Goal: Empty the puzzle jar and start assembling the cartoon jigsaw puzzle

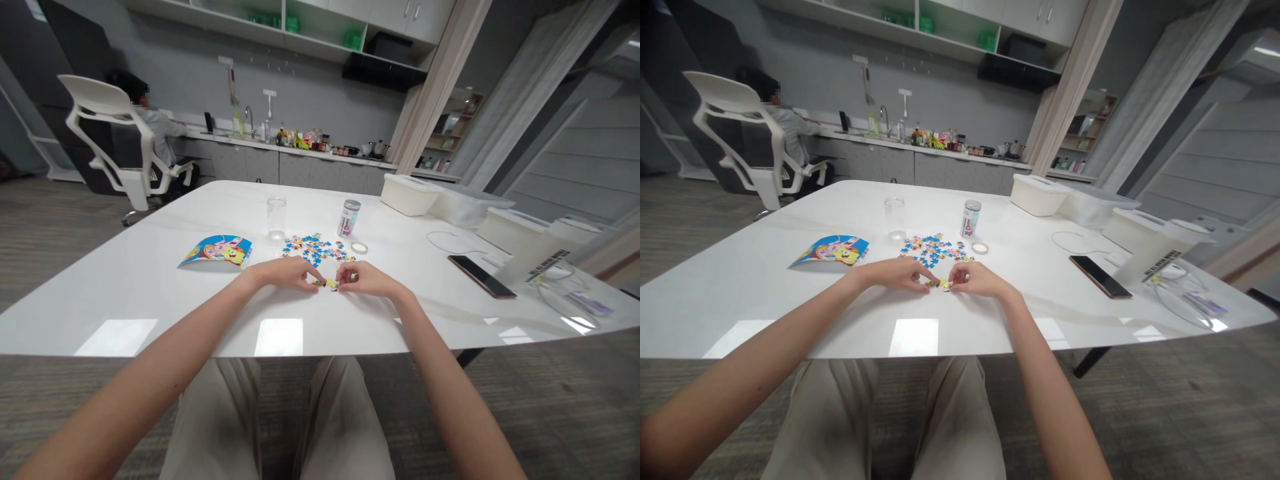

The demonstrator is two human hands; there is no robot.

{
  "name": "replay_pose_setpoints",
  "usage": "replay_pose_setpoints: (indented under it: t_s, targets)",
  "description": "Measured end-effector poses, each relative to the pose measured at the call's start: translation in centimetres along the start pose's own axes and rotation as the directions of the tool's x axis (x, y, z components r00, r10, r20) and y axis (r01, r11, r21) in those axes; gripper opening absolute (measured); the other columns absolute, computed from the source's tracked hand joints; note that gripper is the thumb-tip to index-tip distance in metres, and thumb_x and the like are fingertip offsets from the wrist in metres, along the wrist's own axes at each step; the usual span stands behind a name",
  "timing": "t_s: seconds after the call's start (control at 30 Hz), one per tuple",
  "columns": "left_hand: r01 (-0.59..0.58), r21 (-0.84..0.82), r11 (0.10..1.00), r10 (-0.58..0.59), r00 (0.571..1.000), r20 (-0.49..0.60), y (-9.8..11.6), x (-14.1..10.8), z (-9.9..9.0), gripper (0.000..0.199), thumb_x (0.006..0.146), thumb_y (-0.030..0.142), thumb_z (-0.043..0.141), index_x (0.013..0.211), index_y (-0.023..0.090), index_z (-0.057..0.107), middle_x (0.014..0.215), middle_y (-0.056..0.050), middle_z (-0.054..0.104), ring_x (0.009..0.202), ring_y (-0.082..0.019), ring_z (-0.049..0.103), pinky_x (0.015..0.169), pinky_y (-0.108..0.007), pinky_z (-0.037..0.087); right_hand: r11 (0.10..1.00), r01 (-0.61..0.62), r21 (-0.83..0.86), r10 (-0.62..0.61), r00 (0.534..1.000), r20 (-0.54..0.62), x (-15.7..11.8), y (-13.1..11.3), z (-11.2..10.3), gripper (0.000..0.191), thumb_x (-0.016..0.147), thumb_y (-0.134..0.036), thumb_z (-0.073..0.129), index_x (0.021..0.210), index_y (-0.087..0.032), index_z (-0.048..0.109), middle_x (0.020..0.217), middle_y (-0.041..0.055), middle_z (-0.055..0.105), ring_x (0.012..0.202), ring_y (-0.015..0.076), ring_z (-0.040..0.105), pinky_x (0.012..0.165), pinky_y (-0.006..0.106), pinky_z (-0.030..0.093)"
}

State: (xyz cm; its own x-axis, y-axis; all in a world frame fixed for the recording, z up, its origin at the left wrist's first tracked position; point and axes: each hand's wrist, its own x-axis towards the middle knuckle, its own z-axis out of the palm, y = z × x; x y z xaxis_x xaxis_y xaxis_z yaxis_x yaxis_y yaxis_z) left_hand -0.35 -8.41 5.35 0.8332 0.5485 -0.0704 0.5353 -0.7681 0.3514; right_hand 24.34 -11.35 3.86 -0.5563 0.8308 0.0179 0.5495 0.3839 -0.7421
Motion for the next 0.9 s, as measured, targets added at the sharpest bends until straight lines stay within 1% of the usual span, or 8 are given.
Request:
replay_pose_setpoints:
  t_s: [0.13,0.3,0.47,0.6,0.73,0.8,0.9]
  targets:
    - [-0.012,-0.001,1.0,0.012,1.0,-0.001,0.2,0.0,-0.1,0.041,0.085,0.041,0.059,0.123,0.026,0.066,0.069,0.0,0.066,0.058,-0.011,0.05,0.062,-0.02,0.036,0.999,-0.023,-0.038,0.022,1.0,-0.021,0.0,0.3,0.0,0.022,0.069,-0.033,0.073,0.082,-0.016,0.066,0.07,0.0011,0.063,0.064,0.0123,0.055,0.062,0.025,0.045]
    - [0.007,0.0,1.0,-0.007,1.0,0.0,0.4,-0.1,-0.2,0.041,0.085,0.042,0.059,0.123,0.026,0.066,0.067,0.001,0.064,0.058,-0.011,0.049,0.062,-0.02,0.036,0.999,-0.027,-0.045,0.025,0.999,-0.031,0.1,0.3,0.1,0.026,0.068,-0.038,0.074,0.081,-0.016,0.067,0.069,0.0011,0.063,0.063,0.0122,0.054,0.06,0.025,0.043]
    - [-0.007,-0.008,1.0,0.007,1.0,-0.003,0.5,-0.1,-0.2,0.042,0.085,0.041,0.059,0.125,0.026,0.065,0.064,0.002,0.062,0.058,-0.011,0.049,0.061,-0.02,0.036,0.998,-0.004,-0.061,0.002,1.0,-0.025,0.1,-0.1,0.2,0.024,0.071,-0.037,0.071,0.079,-0.015,0.069,0.068,0.0013,0.062,0.062,0.0117,0.052,0.058,0.024,0.042]
    - [-0.009,-0.014,1.0,0.009,1.0,-0.004,0.5,0.0,-0.1,0.042,0.085,0.041,0.059,0.124,0.026,0.065,0.065,0.002,0.063,0.059,-0.011,0.051,0.061,-0.02,0.036,0.996,0.017,-0.082,-0.018,1.0,-0.009,0.0,-0.4,0.3,0.023,0.073,-0.036,0.07,0.081,-0.015,0.071,0.067,0.0012,0.061,0.061,0.0113,0.051,0.058,0.024,0.04]
    - [-0.017,-0.005,1.0,0.017,1.0,0.0,0.6,0.0,-0.2,0.041,0.086,0.04,0.058,0.124,0.026,0.065,0.069,0.001,0.067,0.06,-0.011,0.053,0.063,-0.02,0.036,0.988,0.071,-0.134,-0.071,0.997,0.004,0.0,-0.7,0.3,0.021,0.076,-0.034,0.069,0.085,-0.015,0.074,0.071,0.0024,0.062,0.063,0.0113,0.05,0.058,0.024,0.039]
    - [-0.011,0.006,1.0,0.011,1.0,0.003,0.7,0.0,-0.3,0.041,0.086,0.04,0.058,0.124,0.027,0.065,0.073,0.0,0.069,0.061,-0.011,0.054,0.063,-0.02,0.036,0.977,0.126,-0.17,-0.128,0.992,0.002,0.0,-0.7,0.3,0.02,0.078,-0.033,0.068,0.086,-0.017,0.077,0.072,0.0031,0.063,0.063,0.0113,0.051,0.058,0.023,0.038]
    - [-0.012,0.03,0.999,0.012,1.0,0.007,0.7,0.0,-0.2,0.038,0.087,0.039,0.057,0.122,0.028,0.066,0.077,-0.001,0.071,0.062,-0.011,0.054,0.062,-0.02,0.036,0.946,0.234,-0.226,-0.237,0.971,0.012,0.1,-0.6,0.3,0.019,0.081,-0.032,0.066,0.088,-0.019,0.079,0.07,0.0036,0.063,0.062,0.0114,0.051,0.059,0.024,0.038]
